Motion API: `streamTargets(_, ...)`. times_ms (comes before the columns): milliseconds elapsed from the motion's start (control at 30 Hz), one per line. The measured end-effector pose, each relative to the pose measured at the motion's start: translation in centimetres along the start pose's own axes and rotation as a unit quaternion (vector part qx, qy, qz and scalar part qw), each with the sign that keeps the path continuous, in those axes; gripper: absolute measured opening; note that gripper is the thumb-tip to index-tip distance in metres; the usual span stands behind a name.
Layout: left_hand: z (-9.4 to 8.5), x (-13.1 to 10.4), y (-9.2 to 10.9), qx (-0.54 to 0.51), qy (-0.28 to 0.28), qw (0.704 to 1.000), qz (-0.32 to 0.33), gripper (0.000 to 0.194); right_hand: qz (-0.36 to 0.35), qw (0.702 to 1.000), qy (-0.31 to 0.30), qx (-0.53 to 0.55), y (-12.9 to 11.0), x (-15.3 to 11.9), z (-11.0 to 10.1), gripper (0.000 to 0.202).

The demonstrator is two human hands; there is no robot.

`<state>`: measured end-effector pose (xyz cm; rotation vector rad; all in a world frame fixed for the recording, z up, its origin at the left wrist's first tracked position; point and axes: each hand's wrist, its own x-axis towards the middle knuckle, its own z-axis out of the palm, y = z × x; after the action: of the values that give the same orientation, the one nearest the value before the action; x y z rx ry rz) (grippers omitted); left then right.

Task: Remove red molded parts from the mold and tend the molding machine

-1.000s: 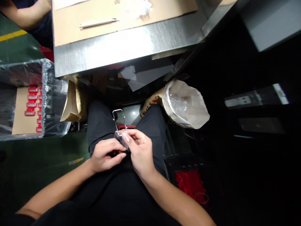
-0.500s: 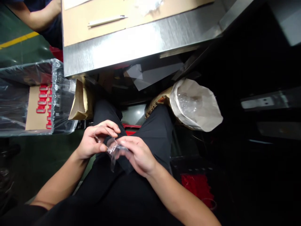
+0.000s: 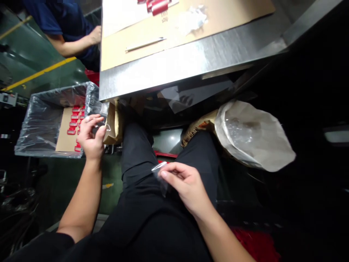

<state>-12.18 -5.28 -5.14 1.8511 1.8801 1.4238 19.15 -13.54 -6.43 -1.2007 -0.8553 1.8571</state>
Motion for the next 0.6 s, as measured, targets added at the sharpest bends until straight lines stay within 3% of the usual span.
streamTargets(67, -0.5, 1.1, -3.5, 0.177, -0.047, 0.983, 0.0, 0.026, -0.014, 0.997, 0.077, -0.017, -0.2, 0.3, -1.5, 0.022)
streamTargets(167, -1.1, 1.4, -7.1, 0.283, -0.102, 0.953, -0.045, 0.035, -0.045, 0.982, 0.184, -0.016, -1.2, 0.6, -4.2, 0.027)
streamTargets(300, -2.2, 0.5, -7.4, 0.258, -0.055, 0.964, -0.02, 0.044, -0.109, 0.945, 0.31, -0.011, -2.5, 1.7, -8.1, 0.027)
streamTargets(400, -3.7, -0.4, -6.0, 0.209, -0.029, 0.977, -0.006, 0.037, -0.204, 0.871, 0.443, -0.061, -3.5, 3.2, -12.0, 0.026)
streamTargets(500, -5.0, -1.9, -6.2, 0.194, -0.002, 0.981, -0.004, 0.036, -0.23, 0.74, 0.576, -0.261, -4.8, 4.5, -16.7, 0.025)
streamTargets(533, -5.3, -2.7, -6.7, 0.189, 0.0, 0.982, -0.021, 0.036, -0.212, 0.701, 0.593, -0.336, -5.4, 4.8, -18.0, 0.025)
streamTargets(567, -5.6, -3.7, -7.3, 0.188, 0.007, 0.982, -0.035, 0.035, -0.185, 0.68, 0.587, -0.398, -6.0, 5.2, -19.0, 0.025)
streamTargets(600, -6.1, -5.0, -7.8, 0.192, 0.009, 0.98, -0.048, 0.035, -0.157, 0.68, 0.561, -0.446, -6.5, 5.8, -19.5, 0.023)
